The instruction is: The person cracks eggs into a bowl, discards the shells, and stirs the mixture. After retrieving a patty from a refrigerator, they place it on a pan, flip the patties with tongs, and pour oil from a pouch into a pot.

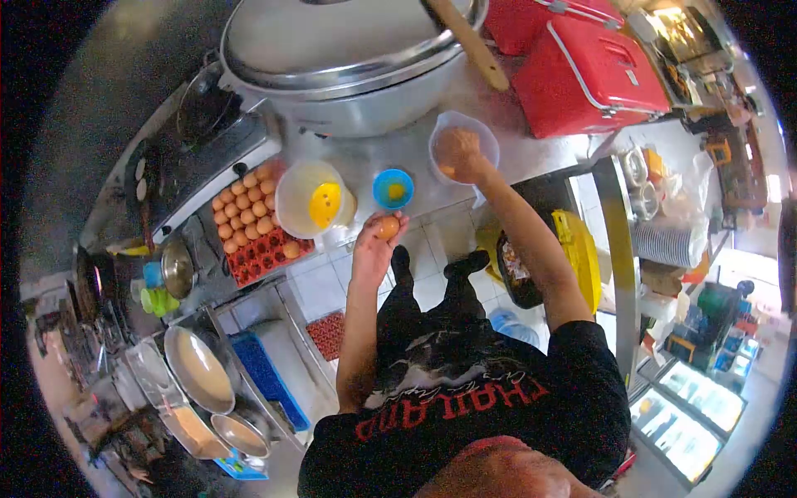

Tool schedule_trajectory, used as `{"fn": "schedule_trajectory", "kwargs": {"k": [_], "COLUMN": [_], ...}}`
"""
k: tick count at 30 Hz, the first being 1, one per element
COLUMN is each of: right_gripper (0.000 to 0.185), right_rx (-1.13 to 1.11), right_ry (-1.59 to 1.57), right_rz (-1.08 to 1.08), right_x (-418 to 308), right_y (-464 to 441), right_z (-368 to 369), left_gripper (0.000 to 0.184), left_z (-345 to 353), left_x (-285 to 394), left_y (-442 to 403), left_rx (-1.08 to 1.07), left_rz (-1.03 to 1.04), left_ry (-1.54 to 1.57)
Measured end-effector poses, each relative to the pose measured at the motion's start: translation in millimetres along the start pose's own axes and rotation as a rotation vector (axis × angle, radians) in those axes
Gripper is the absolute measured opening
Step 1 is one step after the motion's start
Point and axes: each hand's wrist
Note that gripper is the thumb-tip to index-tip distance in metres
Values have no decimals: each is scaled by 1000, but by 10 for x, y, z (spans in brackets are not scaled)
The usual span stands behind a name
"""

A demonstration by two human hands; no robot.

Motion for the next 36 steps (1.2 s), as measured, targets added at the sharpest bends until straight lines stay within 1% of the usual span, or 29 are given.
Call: {"fn": "schedule_trajectory", "kwargs": {"k": [3,5,7,8,9,10,11,12,13,15,18,19,21,22,24,25,27,30,31,34,35,36], "right_gripper": [30,41,44,40,38,36,35,34,33,31,28,26,24,23,23,23,23,25,25,22,18,19], "right_rx": [-644,-192,-87,-208,-253,-299,-272,-257,-241,-244,-41,-61,-98,-24,125,151,204,264,161,314,309,261], "right_ry": [-21,-56,-125,-165,-162,-158,-115,-134,-152,-311,-413,-432,-476,-523,-607,-592,-552,-690,-714,-811,-740,-719], "right_rz": [344,254,278,344,361,377,344,361,379,508,505,501,497,456,382,381,381,400,449,443,430,454], "right_x": [-15,62,-22,13,48,85,277,282,286,-22,-153,-154,-101,-93,-85,-165,-276,-267,-296,-365,-419,-416], "right_y": [-277,-50,-45,-106,-140,-174,-130,-139,-150,-148,-16,9,74,109,202,221,223,313,360,356,376,398], "right_z": [86,337,190,29,12,-2,232,183,132,-694,-946,-956,-946,-914,-841,-947,-1144,-868,-829,-865,-953,-952], "left_gripper": [32,30,30,31,32,34,35,37,41,44,48,49,43,41,37,35,33,32,32,33,34,36], "left_z": [-119,-148,-204,-258,-333,-480,-663,-749,-605,-799,-1001,-1028,-1044,-1027,-1018,-1014,-973,-913,-893,-1024,-1017,-915], "left_x": [23,56,78,39,6,-46,-117,-158,-169,-298,-326,-303,-223,-180,-123,-118,-133,-108,-97,-165,-137,-129], "left_y": [134,180,166,125,68,-7,-85,-147,-227,-381,-599,-621,-652,-643,-588,-559,-499,-406,-377,-337,-320,-301], "left_rx": [62,110,165,195,224,226,227,226,308,310,323,336,319,308,240,195,219,217,205,195,131,147], "left_rz": [24,12,7,13,17,-32,-84,-138,-179,-203,-243,-258,-353,-405,-392,-386,-395,-451,-478,-444,-492,-458], "left_ry": [11,-46,-133,-190,-249,-336,-424,-513,-509,-601,-749,-801,-1095,-1242,-1501,-1629,-1661,-1677,-1679,-1558,-1593,-1577]}}
Point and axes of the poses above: each hand's wrist, its own y-axis away from the middle knuckle, its own z-axis out of the palm, x = y × z, and after that the axes turned 13 degrees about -x, right-handed
